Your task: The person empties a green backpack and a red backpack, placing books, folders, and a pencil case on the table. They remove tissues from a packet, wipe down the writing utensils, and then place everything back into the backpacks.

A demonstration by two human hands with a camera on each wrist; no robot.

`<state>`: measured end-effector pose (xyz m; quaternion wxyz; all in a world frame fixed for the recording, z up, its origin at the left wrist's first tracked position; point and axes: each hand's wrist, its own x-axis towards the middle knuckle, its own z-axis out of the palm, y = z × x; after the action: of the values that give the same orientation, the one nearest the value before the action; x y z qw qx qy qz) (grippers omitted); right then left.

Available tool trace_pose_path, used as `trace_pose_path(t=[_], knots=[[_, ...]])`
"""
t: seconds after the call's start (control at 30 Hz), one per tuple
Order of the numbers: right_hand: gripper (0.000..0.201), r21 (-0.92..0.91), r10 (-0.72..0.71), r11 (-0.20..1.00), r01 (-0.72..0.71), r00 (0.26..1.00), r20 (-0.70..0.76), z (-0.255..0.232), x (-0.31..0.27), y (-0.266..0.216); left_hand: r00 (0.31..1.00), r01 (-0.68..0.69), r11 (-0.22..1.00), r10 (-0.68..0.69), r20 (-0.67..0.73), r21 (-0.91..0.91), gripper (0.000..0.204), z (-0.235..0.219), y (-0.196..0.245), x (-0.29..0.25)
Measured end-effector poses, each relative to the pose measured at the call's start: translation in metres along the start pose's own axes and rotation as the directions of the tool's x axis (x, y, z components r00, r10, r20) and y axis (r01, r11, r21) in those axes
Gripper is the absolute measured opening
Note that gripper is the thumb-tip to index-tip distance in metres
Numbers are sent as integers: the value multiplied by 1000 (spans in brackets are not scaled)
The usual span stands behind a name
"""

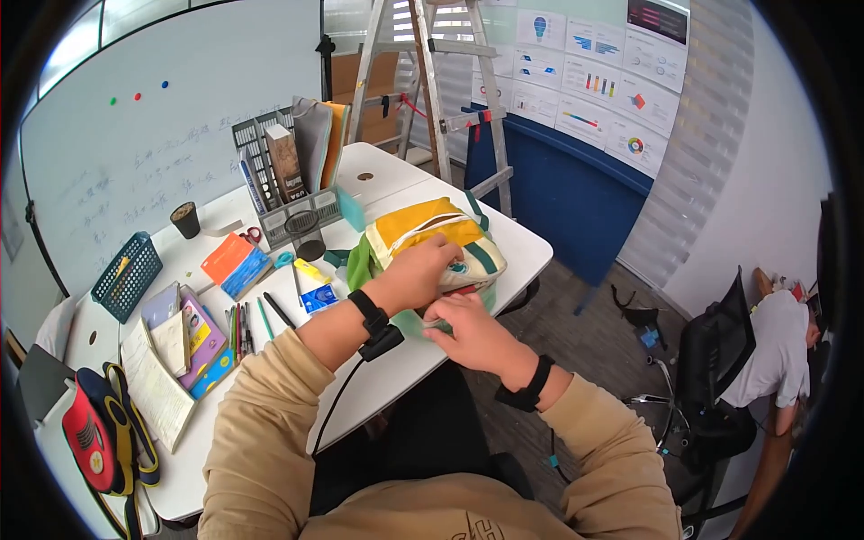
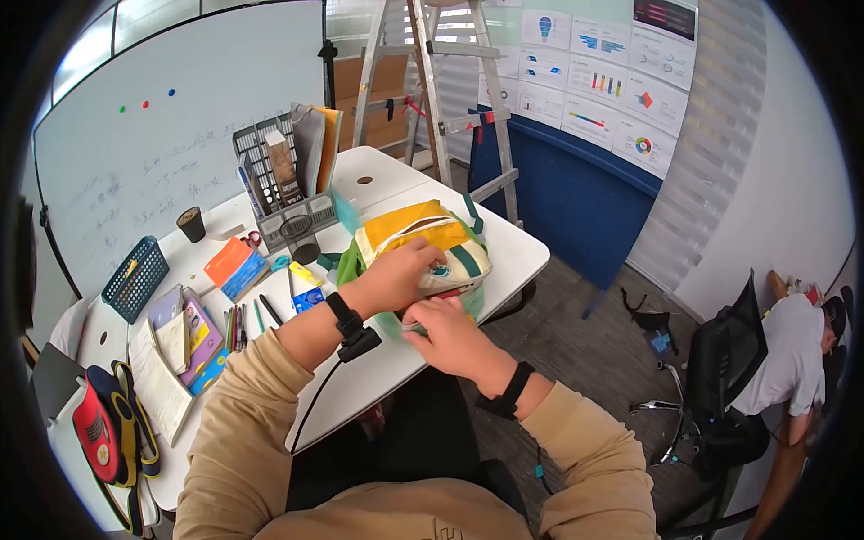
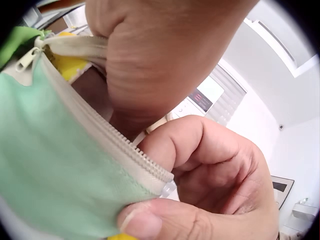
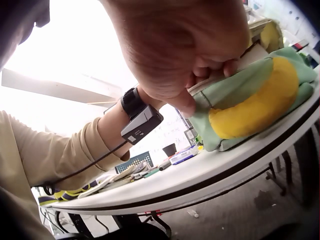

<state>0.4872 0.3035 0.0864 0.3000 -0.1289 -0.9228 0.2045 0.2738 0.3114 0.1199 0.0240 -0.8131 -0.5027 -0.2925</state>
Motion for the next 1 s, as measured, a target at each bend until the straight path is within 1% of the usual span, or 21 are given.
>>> trace_pose_path(t=[0.07, 0.13, 0.17, 0.2, 0.23, 0.3, 0.33, 0.37, 0.43, 0.47, 0.53, 0.57, 0.63, 0.67, 0.7, 0.77, 0.8, 0.87, 0.9, 0.93, 1.0], knots=[[15, -74, 0, 997, -3, 999, -34, -3, 1, 5, 998, 9, 1000, -7, -65, 20, 55, 3, 0, -4], [15, -140, 7, 990, -20, 996, -89, -10, 6, 11, 993, -14, 999, 8, -114, -49, 55, 1, -5, -13], [14, -105, 42, 993, -57, 989, -141, -14, 10, 13, 990, -26, 997, 14, -141, -79, 55, -10, -1, -17], [14, -106, 48, 992, -65, 986, -157, -18, 13, 16, 995, 35, 981, -51, -83, -190, 54, -22, 2, -25], [13, -103, 53, 992, -72, 984, -170, -20, 16, 20, 992, 7, 982, -30, -121, -190, 54, -34, 3, -36], [13, -183, 66, 977, -107, 974, -219, -19, 21, 33, 982, -34, 982, -2, -186, -187, 55, -54, 1, -65], [13, -211, 97, 966, -147, 968, -231, -20, 23, 33, 986, -10, 992, -12, -168, -128, 56, -69, 2, -82], [16, -238, 71, 961, -140, 959, -276, -17, 26, 36, 987, 55, 990, -73, -140, -131, 56, -81, -3, -101], [19, -398, 8, 907, -139, 950, -313, -14, 31, 22, 978, 179, 975, -191, -88, -132, 56, -108, -16, -142], [19, -377, -3, 920, -111, 957, -290, -13, 39, 8, 955, 250, 959, -267, -132, -133, 53, -124, -18, -162], [20, -333, -18, 941, -64, 971, -239, -4, 53, -22, 880, 390, 921, -378, -288, -19, 50, -151, -38, -206], [20, -182, 13, 982, -47, 983, -181, 4, 62, -33, 834, 458, 889, -421, -355, 20, 50, -166, -45, -227], [18, 125, 50, 991, -44, 997, -50, 23, 86, -53, 728, 595, 797, -478, -492, 105, 47, -194, -50, -268], [16, 161, 12, 987, -14, 1000, 13, 34, 99, -57, 668, 652, 746, -481, -567, 136, 43, -202, -57, -288], [16, 220, 26, 974, -48, 995, 99, 45, 114, -65, 615, 699, 703, -497, -612, 132, 41, -208, -65, -310], [20, 318, 36, 940, -125, 962, 272, 67, 146, -81, 520, 788, 604, -549, -654, 119, 43, -218, -77, -347], [29, 339, 24, 929, -149, 938, 346, 83, 162, -83, 496, 827, 539, -568, -657, 159, 45, -217, -81, -362], [33, 292, -8, 950, -111, 926, 377, 120, 187, -91, 438, 890, 391, -600, -669, 233, 49, -219, -80, -387], [35, 269, -25, 959, -88, 921, 390, 138, 199, -96, 410, 904, 370, -611, -677, 213, 51, -219, -76, -398], [53, 223, -27, 971, -81, 896, 443, 155, 209, -100, 382, 916, 350, -620, -685, 194, 53, -216, -71, -407], [66, 82, -61, 996, 31, 919, 390, 199, 221, -101, 340, 935, 303, -625, -703, 183, 60, -204, -67, -427]])
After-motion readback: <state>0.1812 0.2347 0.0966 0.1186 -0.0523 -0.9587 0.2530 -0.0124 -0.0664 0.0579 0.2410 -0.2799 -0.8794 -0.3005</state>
